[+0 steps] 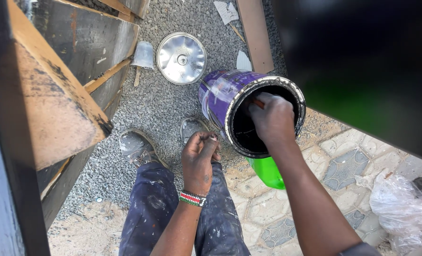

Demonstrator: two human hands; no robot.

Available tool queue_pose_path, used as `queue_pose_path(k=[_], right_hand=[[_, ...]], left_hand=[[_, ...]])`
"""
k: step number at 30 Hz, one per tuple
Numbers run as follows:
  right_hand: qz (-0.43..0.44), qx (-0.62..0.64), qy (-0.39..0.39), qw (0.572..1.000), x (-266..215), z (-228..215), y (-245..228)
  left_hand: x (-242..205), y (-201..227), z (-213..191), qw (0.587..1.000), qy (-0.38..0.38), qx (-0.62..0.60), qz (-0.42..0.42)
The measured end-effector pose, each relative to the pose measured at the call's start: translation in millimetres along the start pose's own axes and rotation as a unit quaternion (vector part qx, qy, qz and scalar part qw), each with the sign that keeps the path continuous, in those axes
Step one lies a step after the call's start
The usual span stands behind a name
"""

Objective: Applying black paint to wooden furniture panels using a sponge and smoothing the finish

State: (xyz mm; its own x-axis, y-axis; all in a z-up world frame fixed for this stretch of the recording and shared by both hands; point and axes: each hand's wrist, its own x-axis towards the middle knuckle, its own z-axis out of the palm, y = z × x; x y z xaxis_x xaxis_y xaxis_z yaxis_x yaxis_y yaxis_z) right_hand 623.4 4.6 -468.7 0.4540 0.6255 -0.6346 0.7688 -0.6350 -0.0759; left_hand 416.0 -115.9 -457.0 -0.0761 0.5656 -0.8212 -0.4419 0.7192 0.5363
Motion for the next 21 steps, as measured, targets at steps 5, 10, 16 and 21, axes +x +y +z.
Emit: queue_pose_path(k=[5,10,16,21], right_hand=[[0.030,0.333,-0.103,0.937,-31.4,-42.0,-9.4],[0.064,0.357,-0.196,0.911,-33.2,-68.9,6.9],[0.013,0.380,-0.242,0.892,-52.5,-75.2,8.0],[0.025,0.353,-0.228,0.907,-67.3,-61.0,3.7]], left_hand=[[-1.7,-8.9,-1.8,0.996,-0.077,-0.047,0.006],[-1.0,-15.8,2.9,0.989,-0.124,-0.074,0.001],[4.6,-25.6,8.3,0.988,-0.126,-0.082,-0.024],[8.5,-38.3,9.1,0.992,-0.105,-0.070,-0.026]])
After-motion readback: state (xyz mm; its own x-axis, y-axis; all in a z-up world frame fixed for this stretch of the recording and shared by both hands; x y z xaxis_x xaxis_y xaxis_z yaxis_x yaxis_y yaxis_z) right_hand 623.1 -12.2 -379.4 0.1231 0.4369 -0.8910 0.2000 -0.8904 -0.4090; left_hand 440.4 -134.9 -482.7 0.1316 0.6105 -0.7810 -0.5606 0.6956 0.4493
